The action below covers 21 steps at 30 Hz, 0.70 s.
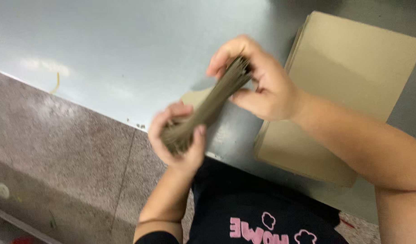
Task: The person folds brown paper sheets in half on a metal worktable, creasing each fold by hand and stacking the folded sheets to the side. They gather the finished stack, secure it with a rubber band, and continue folding more sheets.
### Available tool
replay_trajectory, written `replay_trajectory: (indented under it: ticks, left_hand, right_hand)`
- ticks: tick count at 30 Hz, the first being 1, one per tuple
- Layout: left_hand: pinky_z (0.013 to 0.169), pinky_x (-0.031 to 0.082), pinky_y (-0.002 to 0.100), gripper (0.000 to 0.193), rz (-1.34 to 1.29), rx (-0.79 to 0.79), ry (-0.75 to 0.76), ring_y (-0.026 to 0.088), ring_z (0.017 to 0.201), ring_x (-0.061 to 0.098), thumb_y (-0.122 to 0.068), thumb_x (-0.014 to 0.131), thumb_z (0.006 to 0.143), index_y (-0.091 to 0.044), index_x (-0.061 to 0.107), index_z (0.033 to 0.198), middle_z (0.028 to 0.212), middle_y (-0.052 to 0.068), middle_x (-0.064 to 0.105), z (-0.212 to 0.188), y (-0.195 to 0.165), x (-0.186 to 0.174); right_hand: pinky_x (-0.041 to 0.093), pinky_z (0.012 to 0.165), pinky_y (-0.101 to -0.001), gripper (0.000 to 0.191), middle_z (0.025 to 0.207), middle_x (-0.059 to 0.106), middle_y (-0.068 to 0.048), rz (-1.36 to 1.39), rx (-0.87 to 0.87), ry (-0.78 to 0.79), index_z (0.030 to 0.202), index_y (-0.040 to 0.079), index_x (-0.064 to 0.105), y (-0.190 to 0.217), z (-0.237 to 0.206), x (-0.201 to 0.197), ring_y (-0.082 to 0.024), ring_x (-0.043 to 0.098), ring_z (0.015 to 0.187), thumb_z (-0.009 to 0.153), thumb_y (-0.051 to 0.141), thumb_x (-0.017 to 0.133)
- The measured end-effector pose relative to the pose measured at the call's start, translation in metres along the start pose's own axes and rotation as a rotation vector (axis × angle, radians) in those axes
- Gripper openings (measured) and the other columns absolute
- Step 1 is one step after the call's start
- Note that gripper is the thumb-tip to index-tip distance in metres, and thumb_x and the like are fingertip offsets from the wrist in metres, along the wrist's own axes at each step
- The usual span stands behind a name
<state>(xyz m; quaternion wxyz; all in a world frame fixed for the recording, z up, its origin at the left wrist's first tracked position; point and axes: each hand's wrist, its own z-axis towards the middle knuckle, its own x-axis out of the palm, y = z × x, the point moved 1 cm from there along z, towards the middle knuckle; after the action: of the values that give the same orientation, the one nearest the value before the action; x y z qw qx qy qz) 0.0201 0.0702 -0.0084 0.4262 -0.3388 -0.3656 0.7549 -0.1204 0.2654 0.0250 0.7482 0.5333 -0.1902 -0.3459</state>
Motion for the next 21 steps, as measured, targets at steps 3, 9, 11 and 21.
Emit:
replay_trajectory:
  ticks: [3, 9, 11, 21]
  left_hand:
    - [0.121, 0.045, 0.040, 0.091, -0.070, -0.109, -0.029, 0.025, 0.135, 0.054, -0.010, 0.083, 0.094, -0.003, 0.021, 0.162, 0.145, 0.017, 0.051, -0.006, 0.008, 0.008]
    - [0.109, 0.050, 0.040, 0.057, -0.004, -0.332, 0.126, 0.025, 0.123, 0.061, -0.011, 0.081, 0.093, 0.000, 0.048, 0.138, 0.130, 0.015, 0.061, -0.009, 0.028, 0.019]
    - [0.103, 0.050, 0.039, 0.048, 0.077, -0.273, 0.178, 0.025, 0.117, 0.062, -0.012, 0.079, 0.093, -0.001, 0.051, 0.131, 0.124, 0.014, 0.062, -0.014, 0.031, 0.024]
    - [0.074, 0.053, 0.038, 0.013, 0.242, -0.122, 0.288, 0.027, 0.088, 0.070, -0.020, 0.068, 0.094, -0.008, 0.065, 0.097, 0.094, 0.010, 0.069, -0.020, 0.031, 0.038]
  right_hand:
    - [0.053, 0.099, -0.0314, 0.052, 0.121, 0.061, -0.004, 0.152, 0.211, 0.013, 0.134, 0.012, 0.048, -0.008, 0.002, -0.006, -0.013, 0.061, 0.115, 0.087, -0.008, 0.059]
    - [0.042, 0.110, -0.0448, 0.056, 0.133, 0.057, -0.018, -0.406, -0.075, -0.135, 0.144, 0.006, 0.044, 0.059, 0.027, -0.011, -0.029, 0.054, 0.125, 0.096, 0.025, 0.066]
    - [0.038, 0.107, -0.0501, 0.071, 0.133, 0.056, -0.020, -0.918, -0.389, -0.104, 0.141, 0.006, 0.047, 0.090, 0.029, -0.002, -0.035, 0.052, 0.124, 0.092, 0.053, 0.067]
    - [0.033, 0.059, -0.0297, 0.035, 0.079, 0.054, 0.004, -0.977, -0.730, 0.024, 0.081, 0.016, 0.061, 0.037, -0.001, 0.033, -0.013, 0.053, 0.072, 0.103, 0.034, 0.080]
